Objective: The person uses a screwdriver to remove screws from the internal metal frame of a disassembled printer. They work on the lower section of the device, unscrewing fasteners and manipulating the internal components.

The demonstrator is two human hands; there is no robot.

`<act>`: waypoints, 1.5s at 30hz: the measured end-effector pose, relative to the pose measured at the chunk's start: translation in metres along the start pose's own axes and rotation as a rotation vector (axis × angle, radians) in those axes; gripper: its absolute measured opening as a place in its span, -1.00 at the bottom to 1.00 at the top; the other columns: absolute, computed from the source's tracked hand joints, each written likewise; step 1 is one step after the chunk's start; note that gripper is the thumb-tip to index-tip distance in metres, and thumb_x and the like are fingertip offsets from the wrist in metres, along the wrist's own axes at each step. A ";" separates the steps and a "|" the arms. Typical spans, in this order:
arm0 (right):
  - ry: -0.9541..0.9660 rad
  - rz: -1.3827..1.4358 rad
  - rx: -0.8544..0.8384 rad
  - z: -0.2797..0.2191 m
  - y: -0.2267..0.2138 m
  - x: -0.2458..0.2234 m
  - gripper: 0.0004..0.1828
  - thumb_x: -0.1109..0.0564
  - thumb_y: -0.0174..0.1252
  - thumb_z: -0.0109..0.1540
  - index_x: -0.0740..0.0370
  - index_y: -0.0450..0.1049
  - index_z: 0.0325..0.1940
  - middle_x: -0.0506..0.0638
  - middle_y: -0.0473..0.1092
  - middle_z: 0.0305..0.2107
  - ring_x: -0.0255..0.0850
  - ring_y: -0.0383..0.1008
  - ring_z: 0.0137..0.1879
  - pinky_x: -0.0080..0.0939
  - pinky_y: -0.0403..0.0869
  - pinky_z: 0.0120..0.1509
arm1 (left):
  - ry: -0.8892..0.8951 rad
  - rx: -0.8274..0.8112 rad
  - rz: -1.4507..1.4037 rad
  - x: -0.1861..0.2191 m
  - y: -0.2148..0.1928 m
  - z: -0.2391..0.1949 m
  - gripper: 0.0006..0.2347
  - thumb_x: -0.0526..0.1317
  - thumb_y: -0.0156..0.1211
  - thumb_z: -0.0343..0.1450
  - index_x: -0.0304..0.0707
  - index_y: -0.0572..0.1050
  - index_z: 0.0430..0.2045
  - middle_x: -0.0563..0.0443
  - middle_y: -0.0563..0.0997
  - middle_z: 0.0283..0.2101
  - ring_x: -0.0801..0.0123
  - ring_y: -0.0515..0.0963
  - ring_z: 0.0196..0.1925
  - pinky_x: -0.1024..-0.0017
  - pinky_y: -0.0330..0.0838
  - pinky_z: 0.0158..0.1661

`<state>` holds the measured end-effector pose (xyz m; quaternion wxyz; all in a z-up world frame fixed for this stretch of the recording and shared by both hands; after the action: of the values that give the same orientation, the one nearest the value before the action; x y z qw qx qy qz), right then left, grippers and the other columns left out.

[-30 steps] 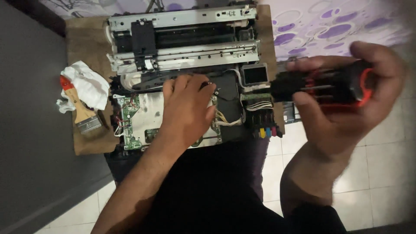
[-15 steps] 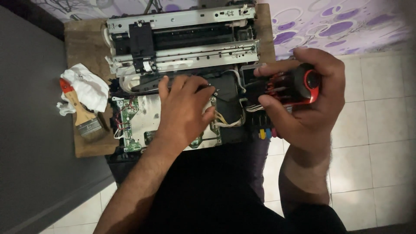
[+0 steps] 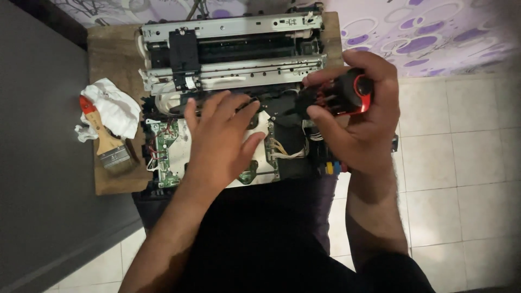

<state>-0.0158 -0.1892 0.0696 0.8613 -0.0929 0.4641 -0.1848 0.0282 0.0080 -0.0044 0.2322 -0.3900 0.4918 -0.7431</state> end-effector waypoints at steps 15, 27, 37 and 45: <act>-0.083 -0.058 -0.039 0.005 -0.001 -0.006 -0.36 0.24 0.29 0.36 0.33 0.04 0.35 0.32 0.49 0.01 0.08 0.61 0.13 -0.11 0.61 0.24 | 0.009 0.111 -0.078 -0.013 -0.003 -0.008 -0.60 -0.08 0.44 0.30 -0.04 0.60 0.03 0.10 0.56 0.12 0.08 0.41 0.24 -0.22 0.02 0.20; -0.118 -0.120 0.149 -0.006 -0.015 -0.064 -0.33 0.18 0.23 0.29 0.31 0.01 0.34 0.45 0.42 -0.10 0.30 0.66 -0.03 0.08 0.71 0.04 | 0.121 0.156 -0.304 0.027 0.014 0.012 -0.67 -0.07 0.52 0.33 -0.06 0.60 -0.08 0.14 0.59 -0.07 0.16 0.51 0.01 0.10 0.16 -0.03; -0.153 -0.078 0.197 -0.011 -0.008 -0.072 -0.35 0.14 0.21 0.29 0.28 0.02 0.35 0.27 0.22 0.05 0.13 0.57 0.01 0.28 0.80 0.18 | 0.084 0.196 -0.453 0.022 0.009 -0.003 -0.90 -0.15 0.39 0.42 0.00 0.68 -0.24 0.23 0.67 -0.18 0.26 0.52 0.00 0.07 0.15 0.05; -0.099 -0.038 0.260 -0.018 -0.005 -0.081 -0.31 0.12 0.22 0.25 0.20 0.05 0.37 0.39 0.35 -0.10 0.16 0.55 -0.03 0.29 0.76 0.24 | 0.083 0.261 -0.535 0.019 0.010 -0.013 -0.85 -0.05 0.34 0.43 -0.01 0.69 -0.26 0.17 0.67 -0.17 0.27 0.53 -0.03 0.11 0.15 0.00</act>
<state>-0.0726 -0.1606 0.1233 0.8844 0.0017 0.3912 -0.2546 0.0066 -0.0027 -0.0098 0.0560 -0.4417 0.2811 -0.8502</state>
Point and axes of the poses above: each hand's wrist, its own z-axis towards the middle knuckle, its own y-axis out of the palm, x = y × z, the point moved 5 cm from there along z, towards the middle knuckle
